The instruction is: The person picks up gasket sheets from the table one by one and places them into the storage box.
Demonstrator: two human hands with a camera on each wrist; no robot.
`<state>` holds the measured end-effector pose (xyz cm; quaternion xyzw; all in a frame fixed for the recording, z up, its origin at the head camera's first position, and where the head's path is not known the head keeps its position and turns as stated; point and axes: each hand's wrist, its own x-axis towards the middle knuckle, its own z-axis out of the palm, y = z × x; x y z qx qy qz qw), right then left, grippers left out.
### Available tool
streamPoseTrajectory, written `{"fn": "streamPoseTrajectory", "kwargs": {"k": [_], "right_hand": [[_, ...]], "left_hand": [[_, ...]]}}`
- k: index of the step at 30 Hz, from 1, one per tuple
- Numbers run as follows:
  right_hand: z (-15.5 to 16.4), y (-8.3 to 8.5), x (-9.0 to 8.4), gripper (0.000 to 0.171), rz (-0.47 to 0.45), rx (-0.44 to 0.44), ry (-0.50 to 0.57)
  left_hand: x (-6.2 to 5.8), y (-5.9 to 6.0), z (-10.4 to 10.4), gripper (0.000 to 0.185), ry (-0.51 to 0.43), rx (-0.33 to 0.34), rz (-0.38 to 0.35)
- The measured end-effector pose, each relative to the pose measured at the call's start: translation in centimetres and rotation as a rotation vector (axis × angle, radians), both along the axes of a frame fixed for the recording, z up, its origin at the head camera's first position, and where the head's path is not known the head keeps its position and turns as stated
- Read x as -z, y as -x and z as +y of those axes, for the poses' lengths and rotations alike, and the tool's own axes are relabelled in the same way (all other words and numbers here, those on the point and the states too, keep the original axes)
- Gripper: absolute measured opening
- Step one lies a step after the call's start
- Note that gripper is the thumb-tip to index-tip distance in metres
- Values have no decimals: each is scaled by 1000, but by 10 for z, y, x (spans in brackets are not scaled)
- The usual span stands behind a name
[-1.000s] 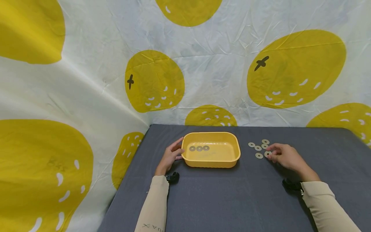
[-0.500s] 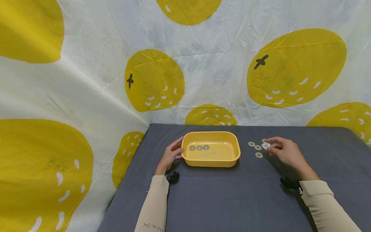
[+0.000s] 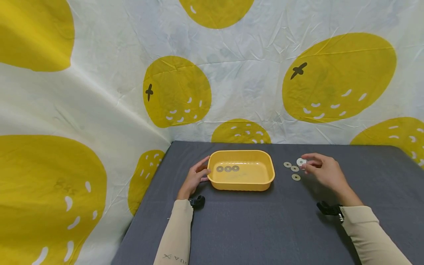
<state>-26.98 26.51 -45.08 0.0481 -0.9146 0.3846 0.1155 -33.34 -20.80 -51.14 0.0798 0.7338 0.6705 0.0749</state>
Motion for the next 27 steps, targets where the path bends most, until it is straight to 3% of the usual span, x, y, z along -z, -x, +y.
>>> {"fn": "streamPoseTrajectory", "kwargs": {"k": [5,16,27], "right_hand": [[-8,-5,-9,36,-13,-5,25],[-40,-15,-31,40,-9,-106,132],[-81,1,-38,38,-23,-142,190]], "left_hand": [[1,1,2,59,-2,-4,-8],[1,2,7,58,6,-9,9],[0,1,3,59,3,-12,11]]}}
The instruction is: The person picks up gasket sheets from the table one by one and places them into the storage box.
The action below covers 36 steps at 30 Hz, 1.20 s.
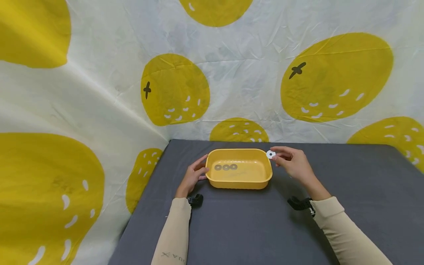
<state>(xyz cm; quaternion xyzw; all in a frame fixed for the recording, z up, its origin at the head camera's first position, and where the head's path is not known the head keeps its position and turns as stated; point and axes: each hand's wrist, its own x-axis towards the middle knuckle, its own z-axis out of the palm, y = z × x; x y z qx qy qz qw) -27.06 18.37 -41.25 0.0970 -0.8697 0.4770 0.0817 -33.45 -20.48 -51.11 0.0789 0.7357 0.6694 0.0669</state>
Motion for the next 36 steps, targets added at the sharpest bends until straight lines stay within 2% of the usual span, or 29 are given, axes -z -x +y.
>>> {"fn": "streamPoseTrajectory", "kwargs": {"k": [5,11,19,24,36], "right_hand": [[-23,14,3,37,-15,0,59],[-48,26,9,37,-51,-11,102],[-75,40,21,33,-89,-15,110],[-87,48,29,32,-122,-11,116],[-101,65,49,30,-213,21,142]], "left_hand": [[-4,-1,-3,58,-3,10,-11],[-4,1,-2,59,6,6,-16],[-3,2,-3,61,2,13,-21],[-2,1,-4,64,-3,25,-24],[-1,1,-3,59,8,5,-5]]}}
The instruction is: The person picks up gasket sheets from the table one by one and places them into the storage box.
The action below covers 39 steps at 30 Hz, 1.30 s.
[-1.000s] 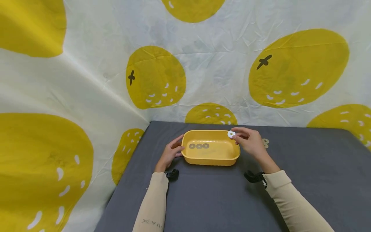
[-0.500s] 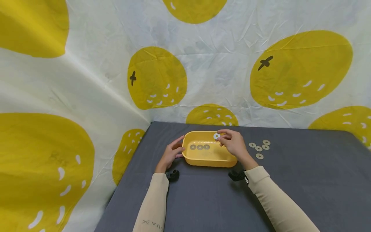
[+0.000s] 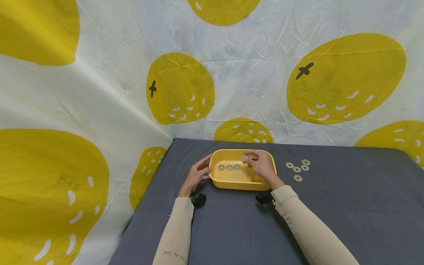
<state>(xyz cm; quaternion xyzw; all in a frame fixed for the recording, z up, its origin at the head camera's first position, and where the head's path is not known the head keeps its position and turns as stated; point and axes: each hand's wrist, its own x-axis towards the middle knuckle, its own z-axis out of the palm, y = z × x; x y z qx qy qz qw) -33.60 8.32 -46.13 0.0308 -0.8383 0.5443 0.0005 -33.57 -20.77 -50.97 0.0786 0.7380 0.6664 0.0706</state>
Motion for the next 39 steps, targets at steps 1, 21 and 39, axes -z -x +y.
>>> {"fn": "streamPoseTrajectory", "kwargs": {"k": [1,21,39], "right_hand": [[0,1,1,30,-1,1,-9],[-2,16,8,28,-61,-7,-275],[-4,15,10,27,-71,-47,-385]], "left_hand": [[0,0,0,59,-2,-1,0],[0,2,2,57,2,-21,-9],[-2,1,3,58,-15,-20,-19]]}}
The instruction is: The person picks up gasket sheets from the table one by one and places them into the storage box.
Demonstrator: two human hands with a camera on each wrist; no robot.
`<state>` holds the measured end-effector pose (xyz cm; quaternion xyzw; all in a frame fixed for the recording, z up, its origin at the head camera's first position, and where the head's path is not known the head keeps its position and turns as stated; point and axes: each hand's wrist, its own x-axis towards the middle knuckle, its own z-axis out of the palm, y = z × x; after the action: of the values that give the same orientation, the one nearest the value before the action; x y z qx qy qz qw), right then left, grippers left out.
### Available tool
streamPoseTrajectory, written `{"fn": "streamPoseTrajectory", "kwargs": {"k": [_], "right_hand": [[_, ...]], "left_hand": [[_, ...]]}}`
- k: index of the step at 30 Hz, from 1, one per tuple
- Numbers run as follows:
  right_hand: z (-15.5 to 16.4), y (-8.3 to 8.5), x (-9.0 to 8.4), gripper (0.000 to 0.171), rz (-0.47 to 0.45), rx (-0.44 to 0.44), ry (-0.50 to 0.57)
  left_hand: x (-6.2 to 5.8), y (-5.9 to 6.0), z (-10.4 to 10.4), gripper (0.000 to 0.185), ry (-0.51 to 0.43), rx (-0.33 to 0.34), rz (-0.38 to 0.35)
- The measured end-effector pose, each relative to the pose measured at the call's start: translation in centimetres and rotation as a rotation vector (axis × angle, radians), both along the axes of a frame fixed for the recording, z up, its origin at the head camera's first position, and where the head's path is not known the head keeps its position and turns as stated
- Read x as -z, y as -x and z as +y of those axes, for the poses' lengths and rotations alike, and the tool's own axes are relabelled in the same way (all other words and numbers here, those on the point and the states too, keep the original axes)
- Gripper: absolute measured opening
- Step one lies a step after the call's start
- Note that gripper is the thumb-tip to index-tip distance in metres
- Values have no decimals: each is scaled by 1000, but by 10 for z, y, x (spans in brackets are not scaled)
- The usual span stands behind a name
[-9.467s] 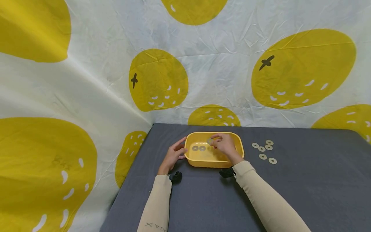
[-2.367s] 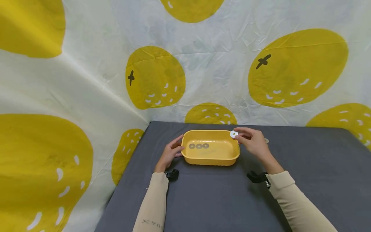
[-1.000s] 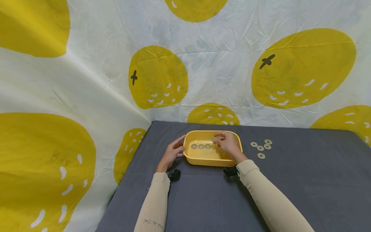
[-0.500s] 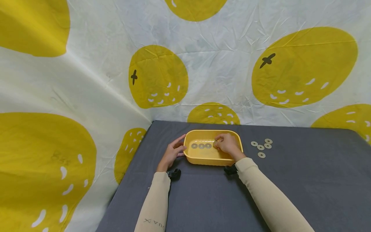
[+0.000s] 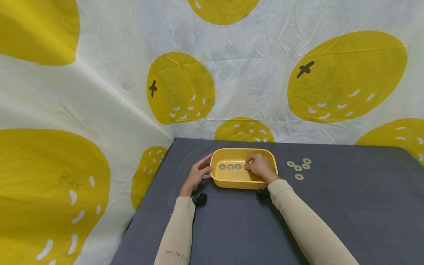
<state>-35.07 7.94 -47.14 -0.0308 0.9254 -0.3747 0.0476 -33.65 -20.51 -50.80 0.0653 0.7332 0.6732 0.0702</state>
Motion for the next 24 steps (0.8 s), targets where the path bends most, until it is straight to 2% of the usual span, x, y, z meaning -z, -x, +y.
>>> {"fn": "streamPoseTrajectory", "kwargs": {"k": [11,15,20,24], "right_hand": [[-1,1,1,26,0,-17,-65],[-1,1,0,28,12,-19,-57],[0,0,0,24,106,19,50],[0,-5,-3,19,287,39,239]], "left_hand": [[1,0,0,59,3,-2,5],[0,-1,0,59,1,-2,2],[1,-1,0,59,-4,5,6],[3,-1,0,59,-5,15,19]]}}
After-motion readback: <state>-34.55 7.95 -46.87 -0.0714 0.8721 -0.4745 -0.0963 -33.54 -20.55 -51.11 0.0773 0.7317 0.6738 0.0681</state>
